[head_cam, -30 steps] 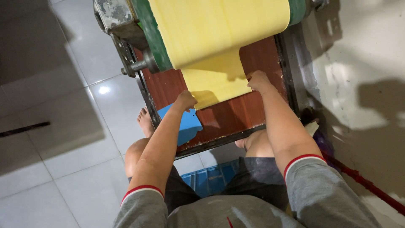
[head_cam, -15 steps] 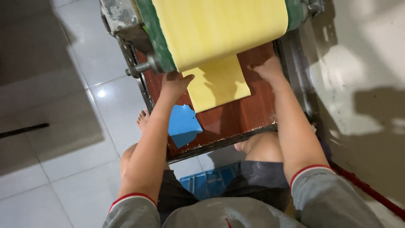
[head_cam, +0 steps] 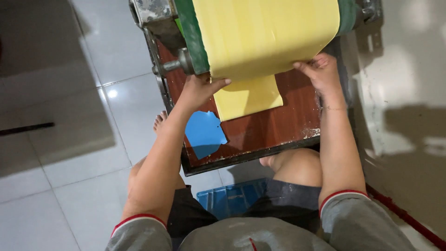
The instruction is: Rolling dough into thin sheets using a machine and then folding the sheets by hand into stacks.
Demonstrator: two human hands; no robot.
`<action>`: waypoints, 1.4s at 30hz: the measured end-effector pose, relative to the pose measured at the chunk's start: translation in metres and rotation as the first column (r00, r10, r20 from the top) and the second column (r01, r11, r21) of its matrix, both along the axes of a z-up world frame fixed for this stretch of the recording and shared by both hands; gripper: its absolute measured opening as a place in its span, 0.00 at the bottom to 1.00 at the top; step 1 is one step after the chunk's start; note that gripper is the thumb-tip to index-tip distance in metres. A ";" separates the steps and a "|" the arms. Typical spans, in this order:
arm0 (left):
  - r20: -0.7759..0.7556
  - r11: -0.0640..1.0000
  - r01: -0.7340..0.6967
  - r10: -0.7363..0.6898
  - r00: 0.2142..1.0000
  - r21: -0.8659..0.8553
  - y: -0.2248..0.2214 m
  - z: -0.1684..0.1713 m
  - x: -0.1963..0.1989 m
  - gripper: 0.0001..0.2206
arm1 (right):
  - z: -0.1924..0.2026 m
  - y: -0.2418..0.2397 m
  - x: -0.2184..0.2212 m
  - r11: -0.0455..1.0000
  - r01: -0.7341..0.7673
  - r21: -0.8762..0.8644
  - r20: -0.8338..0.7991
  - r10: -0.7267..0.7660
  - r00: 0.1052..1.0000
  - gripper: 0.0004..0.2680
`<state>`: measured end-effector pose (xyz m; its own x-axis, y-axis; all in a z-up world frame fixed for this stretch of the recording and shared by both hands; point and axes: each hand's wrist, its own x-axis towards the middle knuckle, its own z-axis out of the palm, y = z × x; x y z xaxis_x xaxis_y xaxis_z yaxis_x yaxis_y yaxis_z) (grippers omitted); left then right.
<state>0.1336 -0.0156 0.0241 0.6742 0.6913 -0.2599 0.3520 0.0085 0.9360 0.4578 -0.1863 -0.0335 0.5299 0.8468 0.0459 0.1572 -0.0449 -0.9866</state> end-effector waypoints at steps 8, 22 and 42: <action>0.078 0.998 -0.015 0.010 0.997 0.056 0.003 -0.009 0.001 0.21 | 0.020 0.007 -0.010 0.994 0.108 -0.011 -0.130 -0.108 0.986 0.09; -0.202 0.962 0.134 -0.086 0.976 0.237 0.007 -0.123 0.013 0.24 | -0.024 -0.011 -0.001 0.911 -0.022 -0.413 -0.088 -0.016 0.996 0.08; -0.412 0.963 -0.052 -0.064 0.909 -0.264 -0.024 -0.243 0.013 0.22 | -0.106 -0.015 -0.009 0.591 -0.139 -0.795 -0.062 0.148 0.987 0.16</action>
